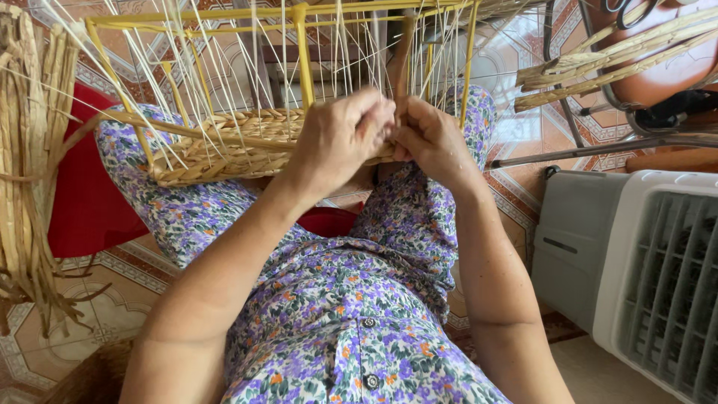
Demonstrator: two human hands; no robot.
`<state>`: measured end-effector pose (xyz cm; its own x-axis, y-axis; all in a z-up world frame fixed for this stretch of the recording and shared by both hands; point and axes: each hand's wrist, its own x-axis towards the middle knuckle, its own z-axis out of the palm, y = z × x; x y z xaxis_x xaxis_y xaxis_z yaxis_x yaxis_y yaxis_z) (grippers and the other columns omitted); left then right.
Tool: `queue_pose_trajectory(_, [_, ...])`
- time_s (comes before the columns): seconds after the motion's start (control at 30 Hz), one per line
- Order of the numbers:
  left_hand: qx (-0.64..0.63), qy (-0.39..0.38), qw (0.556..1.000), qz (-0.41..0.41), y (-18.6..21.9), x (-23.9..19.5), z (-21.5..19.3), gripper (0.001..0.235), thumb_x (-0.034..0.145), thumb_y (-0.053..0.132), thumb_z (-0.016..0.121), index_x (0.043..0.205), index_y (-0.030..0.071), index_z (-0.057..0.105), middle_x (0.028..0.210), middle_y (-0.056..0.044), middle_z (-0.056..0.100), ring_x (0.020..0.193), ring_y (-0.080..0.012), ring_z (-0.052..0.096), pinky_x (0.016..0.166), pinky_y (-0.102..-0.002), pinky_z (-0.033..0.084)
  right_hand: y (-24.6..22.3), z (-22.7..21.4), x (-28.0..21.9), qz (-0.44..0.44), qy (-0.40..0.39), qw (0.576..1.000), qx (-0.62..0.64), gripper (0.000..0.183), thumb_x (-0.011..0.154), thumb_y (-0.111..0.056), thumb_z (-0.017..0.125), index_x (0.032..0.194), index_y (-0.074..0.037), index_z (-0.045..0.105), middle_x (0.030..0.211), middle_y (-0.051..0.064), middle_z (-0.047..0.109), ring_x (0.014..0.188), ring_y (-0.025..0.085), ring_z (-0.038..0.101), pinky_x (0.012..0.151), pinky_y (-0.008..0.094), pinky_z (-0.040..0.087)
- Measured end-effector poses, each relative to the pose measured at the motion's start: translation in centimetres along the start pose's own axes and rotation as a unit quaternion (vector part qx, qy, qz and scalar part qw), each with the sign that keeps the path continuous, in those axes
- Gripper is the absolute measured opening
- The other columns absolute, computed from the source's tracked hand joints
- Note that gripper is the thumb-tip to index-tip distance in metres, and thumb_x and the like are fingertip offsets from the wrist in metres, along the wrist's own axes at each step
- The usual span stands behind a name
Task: The person weaves a basket using dried palm leaves on a yellow metal frame held on their lap. They interlace the leaves through vertical strings, occasionally adjusting the frame and trimming excess material with scissors.
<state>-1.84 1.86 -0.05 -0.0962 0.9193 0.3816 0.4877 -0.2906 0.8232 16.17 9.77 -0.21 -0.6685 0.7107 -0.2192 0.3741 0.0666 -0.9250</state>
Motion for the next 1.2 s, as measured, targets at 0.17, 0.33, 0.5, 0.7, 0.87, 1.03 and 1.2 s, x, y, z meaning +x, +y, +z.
queue_pose_trajectory(0.17, [-0.076,-0.007,0.997,-0.004,2.7,-2.9,-0.9,0.012,0.103,0.010,0.067,0.112,0.002,0.070,0.100,-0.008,0.075,0.084,-0.0144,0.074,0.072,-0.027,0.063,-1.0,0.9,0.9,-0.079,-0.001,0.958,-0.276,0.018,0.087,-0.015,0.077,0.103,-0.008,0.073,0.086,0.012,0.075,0.072,0.020,0.073,0.066,0.034,0.055])
queue_pose_trajectory(0.33, [0.303,-0.047,0.950,-0.055,2.6,-3.6,-2.1,0.024,0.088,0.020,0.075,0.100,-0.001,0.073,0.100,-0.012,0.063,0.093,-0.0236,0.062,0.080,-0.032,0.058,-2.2,0.7,-0.4,-0.192,-0.027,0.944,-0.266,0.022,0.096,-0.001,0.066,0.116,-0.009,0.073,0.102,0.011,0.077,0.088,0.023,0.073,0.073,0.035,0.057])
queue_pose_trajectory(0.5, [0.425,-0.088,0.901,-0.019,2.9,-4.5,-1.7,0.024,0.096,0.028,0.071,0.097,0.004,0.068,0.097,-0.010,0.067,0.092,-0.0235,0.064,0.081,-0.040,0.055,-1.1,1.3,-0.8,-0.076,0.016,0.996,-0.054,0.015,0.095,0.002,0.070,0.107,-0.007,0.066,0.096,-0.001,0.072,0.080,0.006,0.063,0.069,0.024,0.052])
queue_pose_trajectory(0.7, [0.289,-0.253,0.906,-0.180,5.4,-6.8,-3.9,0.033,0.102,0.034,0.061,0.112,0.002,0.062,0.089,-0.014,0.069,0.078,-0.0236,0.065,0.083,-0.048,0.051,0.5,2.4,-0.3,-0.046,0.072,0.996,-0.035,0.014,0.096,-0.001,0.076,0.100,-0.006,0.064,0.080,-0.004,0.061,0.068,0.001,0.049,0.060,0.018,0.041])
queue_pose_trajectory(0.87, [0.489,-0.252,0.834,-0.043,6.0,-6.8,-8.9,0.011,0.090,0.017,0.068,0.095,0.007,0.068,0.088,-0.008,0.069,0.086,-0.0191,0.066,0.098,-0.054,0.045,0.1,2.5,-0.4,-0.039,0.091,0.994,-0.049,0.015,0.094,0.000,0.076,0.099,-0.005,0.062,0.082,-0.004,0.066,0.070,0.000,0.056,0.061,0.017,0.046])
queue_pose_trajectory(1.03, [0.338,-0.215,0.916,-0.017,10.1,-6.1,-13.1,0.009,0.088,0.017,0.073,0.087,0.008,0.072,0.073,-0.002,0.067,0.075,-0.0183,0.066,0.112,-0.073,0.025,-0.3,2.8,-0.2,-0.047,0.098,0.994,-0.009,0.023,0.093,0.002,0.075,0.109,-0.004,0.060,0.087,-0.002,0.068,0.078,0.000,0.064,0.067,0.017,0.053])
queue_pose_trajectory(1.2, [0.338,-0.198,0.920,0.034,14.9,-8.5,-17.5,0.013,0.086,0.024,0.074,0.088,0.011,0.073,0.074,-0.001,0.066,0.090,-0.0183,0.070,0.114,-0.075,0.027,-0.4,2.9,-0.4,-0.043,0.110,0.991,-0.058,0.025,0.093,0.003,0.076,0.112,-0.003,0.060,0.086,0.001,0.070,0.073,0.002,0.062,0.063,0.018,0.051])
